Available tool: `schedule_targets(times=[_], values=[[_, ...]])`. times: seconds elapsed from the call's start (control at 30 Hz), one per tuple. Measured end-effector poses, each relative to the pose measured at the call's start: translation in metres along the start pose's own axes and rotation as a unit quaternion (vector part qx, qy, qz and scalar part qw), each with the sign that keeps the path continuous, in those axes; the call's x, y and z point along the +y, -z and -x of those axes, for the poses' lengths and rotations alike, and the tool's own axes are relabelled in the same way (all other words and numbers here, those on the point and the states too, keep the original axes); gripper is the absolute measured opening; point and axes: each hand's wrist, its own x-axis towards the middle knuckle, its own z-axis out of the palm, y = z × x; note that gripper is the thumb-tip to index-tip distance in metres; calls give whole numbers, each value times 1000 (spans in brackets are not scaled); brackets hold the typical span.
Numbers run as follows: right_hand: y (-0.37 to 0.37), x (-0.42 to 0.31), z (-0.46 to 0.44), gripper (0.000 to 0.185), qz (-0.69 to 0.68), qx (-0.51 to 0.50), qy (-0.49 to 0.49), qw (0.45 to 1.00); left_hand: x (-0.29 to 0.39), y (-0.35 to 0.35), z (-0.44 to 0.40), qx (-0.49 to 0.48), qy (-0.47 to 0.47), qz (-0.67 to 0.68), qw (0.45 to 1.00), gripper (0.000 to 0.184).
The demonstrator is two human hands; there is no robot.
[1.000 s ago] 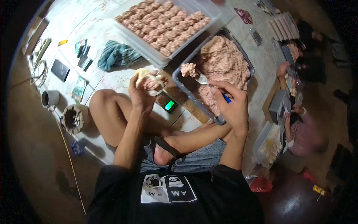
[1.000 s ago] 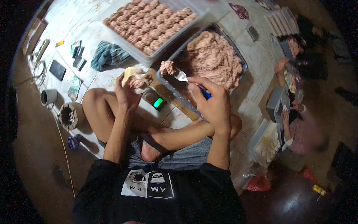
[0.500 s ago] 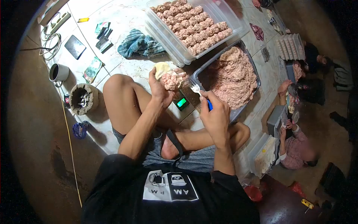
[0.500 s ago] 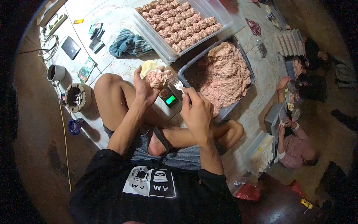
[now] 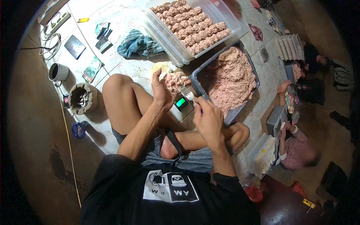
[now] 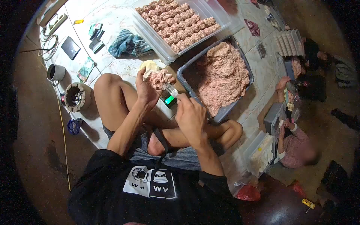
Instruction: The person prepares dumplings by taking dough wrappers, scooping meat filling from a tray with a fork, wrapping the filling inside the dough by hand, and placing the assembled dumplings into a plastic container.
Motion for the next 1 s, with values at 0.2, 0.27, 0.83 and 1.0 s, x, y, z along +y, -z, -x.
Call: schedule_targets(times=[0.2,0.27,0.83,1.0], values=[[-4,19,-1,11,-407,-43,-126,904,1,-4,-1,-66,2,-9,998,70],[-9,24,0,11,-465,-86,-180,862,-2,-5,0,-101,13,-27,994,68],[1,23,16,17,-77,139,-70,985,-28,-11,13,-156,-13,-188,970,54],[48,42,20,19,-123,307,-109,937,-31,4,0,-112,-18,-170,979,43]])
